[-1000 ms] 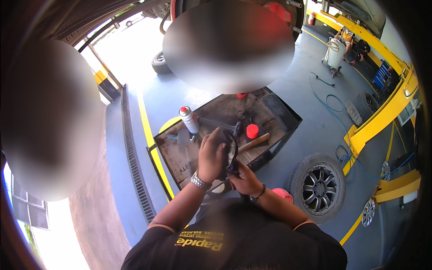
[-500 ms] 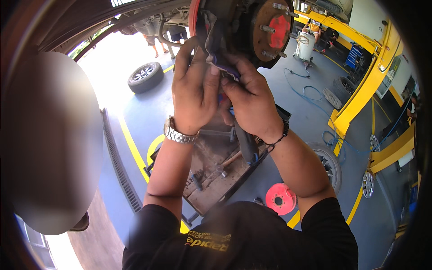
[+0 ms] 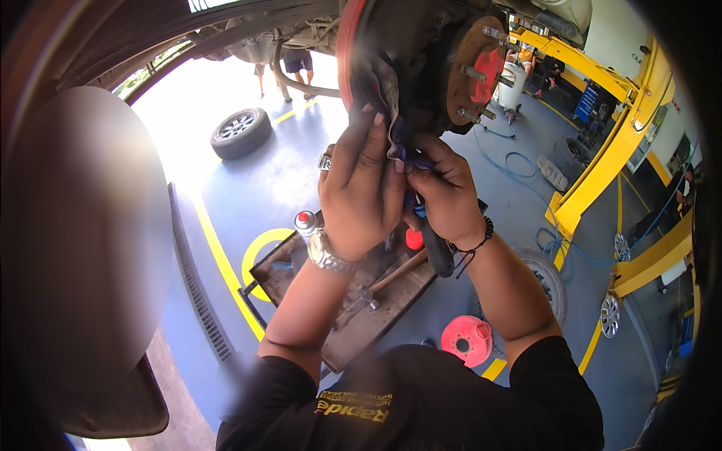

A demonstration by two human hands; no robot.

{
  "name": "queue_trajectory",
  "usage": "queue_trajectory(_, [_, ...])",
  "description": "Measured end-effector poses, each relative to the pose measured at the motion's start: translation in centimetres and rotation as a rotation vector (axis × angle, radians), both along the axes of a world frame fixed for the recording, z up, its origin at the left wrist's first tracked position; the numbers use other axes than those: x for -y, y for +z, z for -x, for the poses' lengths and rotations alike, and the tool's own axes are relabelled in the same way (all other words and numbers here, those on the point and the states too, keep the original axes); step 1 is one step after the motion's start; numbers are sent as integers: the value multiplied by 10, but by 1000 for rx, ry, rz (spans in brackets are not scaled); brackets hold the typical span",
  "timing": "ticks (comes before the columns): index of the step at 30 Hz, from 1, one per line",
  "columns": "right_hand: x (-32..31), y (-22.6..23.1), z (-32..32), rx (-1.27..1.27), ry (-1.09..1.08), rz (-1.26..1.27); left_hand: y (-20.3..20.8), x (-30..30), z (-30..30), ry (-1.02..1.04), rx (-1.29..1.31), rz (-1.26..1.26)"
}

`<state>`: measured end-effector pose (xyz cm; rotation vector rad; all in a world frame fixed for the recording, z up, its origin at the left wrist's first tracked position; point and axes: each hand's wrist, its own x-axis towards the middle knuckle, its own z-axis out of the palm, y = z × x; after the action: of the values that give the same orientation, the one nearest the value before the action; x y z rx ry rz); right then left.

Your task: The person cleans a red brake rotor and the brake drum assembly using a hammer, a cloth, and a spray can. The person taps the rotor, wipes the drum interior, sprays cleaner, and wipes again.

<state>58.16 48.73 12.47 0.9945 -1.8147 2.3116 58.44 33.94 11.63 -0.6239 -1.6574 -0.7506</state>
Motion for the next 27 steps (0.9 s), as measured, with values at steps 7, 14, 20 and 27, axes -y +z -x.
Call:
queue_trajectory(7, [12, 7, 7, 125, 34, 157, 19, 8, -10, 95, 129, 150])
queue_trajectory(14, [-5, -25, 18, 10, -121, 8, -10, -8, -14, 121, 214, 185])
queue_trajectory(20, [3, 25, 18, -1, 34, 16, 28, -5, -8, 118, 129, 117])
queue_trajectory(27, [-29, -10, 38, -99, 104, -241, -34, -31, -13, 279, 269, 101])
